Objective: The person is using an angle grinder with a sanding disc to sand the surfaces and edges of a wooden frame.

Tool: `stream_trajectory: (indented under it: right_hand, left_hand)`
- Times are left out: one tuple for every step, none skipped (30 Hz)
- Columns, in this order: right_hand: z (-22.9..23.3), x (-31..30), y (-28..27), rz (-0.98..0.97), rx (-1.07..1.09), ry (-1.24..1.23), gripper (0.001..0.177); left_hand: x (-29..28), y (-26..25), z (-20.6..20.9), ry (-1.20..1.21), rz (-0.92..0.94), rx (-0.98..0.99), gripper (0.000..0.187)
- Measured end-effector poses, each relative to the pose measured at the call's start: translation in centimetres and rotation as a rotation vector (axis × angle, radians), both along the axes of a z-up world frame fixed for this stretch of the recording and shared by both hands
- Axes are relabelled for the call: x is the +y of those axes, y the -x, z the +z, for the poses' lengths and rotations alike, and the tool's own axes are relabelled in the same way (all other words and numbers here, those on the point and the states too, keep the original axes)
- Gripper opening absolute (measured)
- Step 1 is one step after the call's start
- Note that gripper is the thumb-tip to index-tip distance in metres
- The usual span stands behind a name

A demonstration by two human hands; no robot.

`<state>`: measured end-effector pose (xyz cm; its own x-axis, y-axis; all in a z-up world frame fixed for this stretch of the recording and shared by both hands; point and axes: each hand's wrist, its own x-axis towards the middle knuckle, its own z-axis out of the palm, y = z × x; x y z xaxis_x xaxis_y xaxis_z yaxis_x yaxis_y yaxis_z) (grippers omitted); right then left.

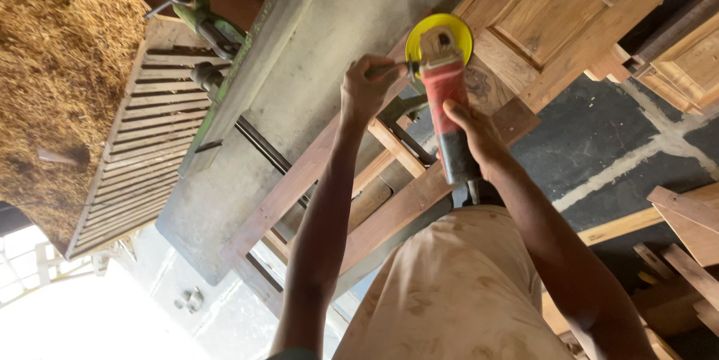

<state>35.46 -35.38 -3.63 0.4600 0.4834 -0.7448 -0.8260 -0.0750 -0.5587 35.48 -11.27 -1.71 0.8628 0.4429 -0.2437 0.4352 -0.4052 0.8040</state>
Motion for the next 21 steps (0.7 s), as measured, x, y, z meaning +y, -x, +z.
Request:
stream_trajectory:
  right_hand:
    - [0.0, 0.3, 0.2, 0.002, 0.026, -0.032, 0.059]
    - [0.0, 0.8, 0.8, 0.004, 0.052, -0.064, 0.06]
    - [0.0, 0.9, 1.6, 0.016, 0.082, -0.089, 0.061]
    - [0.0, 0.9, 2.4, -0.001, 0.112, -0.097, 0.061]
    - [0.1, 1.3, 3.2, -0.008, 0.141, -0.111, 0.061]
    - [0.3, 1.7, 3.8, -0.015, 0.169, -0.124, 0.062]
    - [0.5, 2.1, 4.3, -0.001, 0.19, -0.116, 0.061]
    - [0.8, 2.4, 4.7, 0.012, 0.21, -0.108, 0.061]
    - [1.1, 2.7, 5.1, 0.026, 0.231, -0.099, 0.061]
    - [1.4, 3.0, 5.5, 0.036, 0.232, -0.107, 0.06]
    - [1.7, 3.3, 5.9, 0.046, 0.23, -0.116, 0.06]
    - [2.1, 3.7, 6.3, 0.056, 0.228, -0.125, 0.059]
    - [2.4, 4.0, 6.6, 0.072, 0.233, -0.113, 0.059]
    - [2.6, 4.3, 7.0, 0.089, 0.238, -0.101, 0.058]
    - [2.8, 4.6, 7.6, 0.104, 0.243, -0.085, 0.057]
    - [2.9, 5.0, 8.2, 0.106, 0.21, -0.089, 0.055]
    - [2.8, 5.4, 8.9, 0.109, 0.178, -0.093, 0.052]
    - [2.7, 5.7, 9.6, 0.112, 0.145, -0.098, 0.049]
    - [2.5, 6.0, 10.3, 0.155, 0.098, -0.134, 0.051]
    - [2.3, 6.4, 11.1, 0.199, 0.052, -0.17, 0.053]
    - [2.2, 6.6, 11.5, 0.235, 0.005, -0.203, 0.056]
  left_hand:
    - [0.0, 0.7, 0.6, -0.019, 0.001, 0.014, 0.028]
    - [0.1, 1.3, 1.2, -0.038, 0.002, 0.029, 0.028]
    - [0.2, 2.1, 1.5, -0.056, 0.026, 0.066, 0.028]
    - [0.4, 3.1, 1.9, -0.073, 0.05, 0.103, 0.028]
    - [0.8, 4.1, 2.2, -0.097, 0.084, 0.139, 0.029]
    - [0.9, 5.0, 2.3, -0.083, 0.095, 0.138, 0.029]
    - [1.3, 5.9, 2.5, -0.072, 0.109, 0.136, 0.029]
    - [1.6, 6.7, 2.6, -0.062, 0.122, 0.134, 0.03]
    - [2.0, 7.6, 2.6, -0.064, 0.129, 0.126, 0.03]
    - [2.3, 8.4, 2.7, -0.065, 0.137, 0.117, 0.03]
    - [2.7, 9.2, 2.7, -0.068, 0.144, 0.106, 0.03]
    - [3.0, 9.9, 2.8, -0.06, 0.15, 0.098, 0.03]
    - [3.3, 10.6, 2.8, -0.051, 0.157, 0.088, 0.03]
    - [3.6, 11.3, 2.9, -0.042, 0.163, 0.078, 0.031]
    - [3.9, 12.0, 3.0, -0.045, 0.171, 0.078, 0.031]
    - [4.2, 12.8, 3.1, -0.048, 0.179, 0.078, 0.031]
    - [4.4, 13.7, 3.2, -0.05, 0.189, 0.078, 0.031]
    - [4.6, 14.9, 3.5, -0.102, 0.196, 0.092, 0.031]
    - [4.9, 16.2, 3.9, -0.153, 0.202, 0.102, 0.03]
    - [5.0, 17.7, 4.2, -0.203, 0.208, 0.112, 0.029]
    - [5.0, 19.4, 4.7, -0.23, 0.223, 0.059, 0.027]
